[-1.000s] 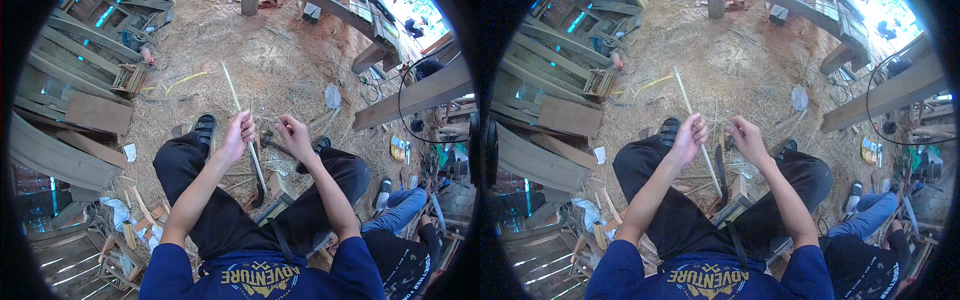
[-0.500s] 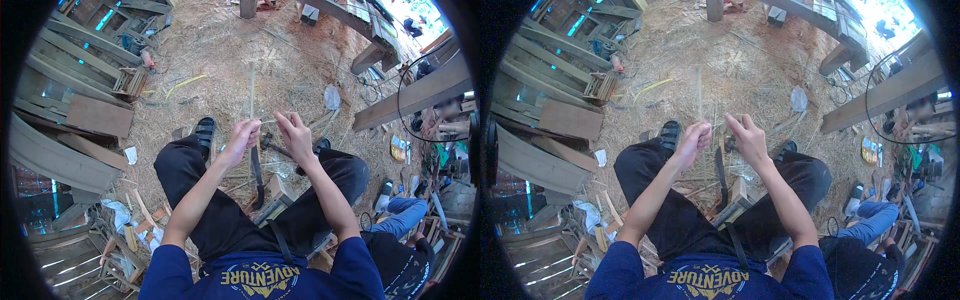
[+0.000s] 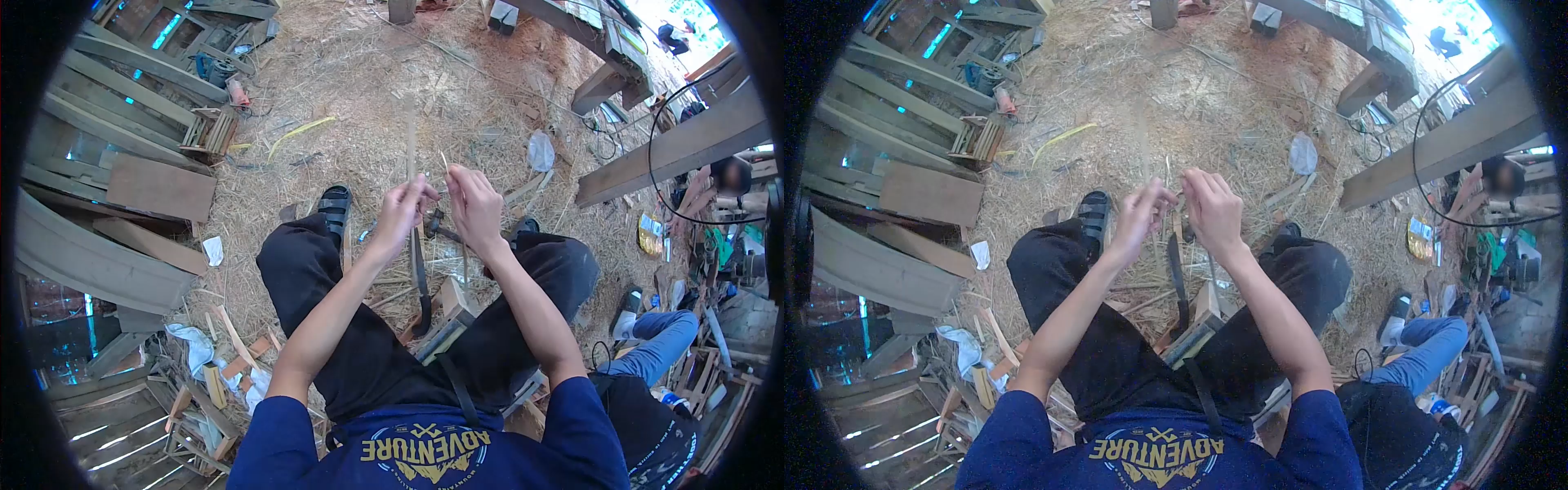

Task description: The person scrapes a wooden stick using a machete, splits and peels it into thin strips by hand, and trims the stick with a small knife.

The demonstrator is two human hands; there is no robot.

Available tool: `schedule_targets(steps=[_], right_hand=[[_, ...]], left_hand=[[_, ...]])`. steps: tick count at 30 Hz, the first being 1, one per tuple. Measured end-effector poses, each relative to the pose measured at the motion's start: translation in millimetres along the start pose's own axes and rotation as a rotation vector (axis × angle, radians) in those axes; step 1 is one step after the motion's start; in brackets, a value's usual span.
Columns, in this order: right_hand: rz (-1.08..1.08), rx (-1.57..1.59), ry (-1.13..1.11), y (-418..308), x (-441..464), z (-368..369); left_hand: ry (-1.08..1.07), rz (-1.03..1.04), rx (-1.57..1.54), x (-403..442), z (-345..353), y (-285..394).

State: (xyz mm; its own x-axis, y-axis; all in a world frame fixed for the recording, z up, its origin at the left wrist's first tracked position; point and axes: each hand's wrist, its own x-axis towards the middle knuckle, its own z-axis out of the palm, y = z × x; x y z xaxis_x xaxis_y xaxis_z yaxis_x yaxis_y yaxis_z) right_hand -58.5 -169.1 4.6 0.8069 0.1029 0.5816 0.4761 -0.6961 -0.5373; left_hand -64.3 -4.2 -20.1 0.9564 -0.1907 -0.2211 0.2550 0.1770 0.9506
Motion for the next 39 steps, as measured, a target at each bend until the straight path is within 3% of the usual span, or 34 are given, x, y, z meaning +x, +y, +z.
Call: schedule_targets(steps=[2, 6, 9, 12, 15, 18, 22, 25, 30, 39], right_hand=[[0.026, 0.024, -0.015, 1, 3, 2], [0.19, 0.2, 0.019, 2, 4, 11], [0.559, 0.556, -0.018, -5, 10, 7], [0.57, 0.834, 0.136, -9, 18, 9], [0.652, 0.919, 0.033, 1, 17, 3], [0.611, 1.056, 0.06, 0, 18, 8], [0.708, 1.138, 0.031, -5, 24, 0], [0.701, 1.138, 0.058, 4, 27, 1], [0.45, 0.885, 0.173, 17, 34, 3], [0.47, 0.997, 0.178, 13, 35, -21]], left_hand=[[0.023, -0.013, 0.261, -1, 9, -3], [-0.134, -0.051, 0.112, -1, 13, -24], [-0.065, 0.032, -0.026, 2, 24, -22], [-0.171, -0.003, -0.062, 3, 19, -15], [-0.248, -0.076, 0.071, -4, 19, -7], [-0.282, -0.049, 0.095, -2, 17, -11], [-0.279, -0.047, 0.035, -1, 21, -22], [-0.269, -0.218, -0.098, -3, 26, -16], [-0.255, -0.123, -0.167, 1, 30, 5], [-0.325, 0.119, -0.053, -2, 35, 17]])
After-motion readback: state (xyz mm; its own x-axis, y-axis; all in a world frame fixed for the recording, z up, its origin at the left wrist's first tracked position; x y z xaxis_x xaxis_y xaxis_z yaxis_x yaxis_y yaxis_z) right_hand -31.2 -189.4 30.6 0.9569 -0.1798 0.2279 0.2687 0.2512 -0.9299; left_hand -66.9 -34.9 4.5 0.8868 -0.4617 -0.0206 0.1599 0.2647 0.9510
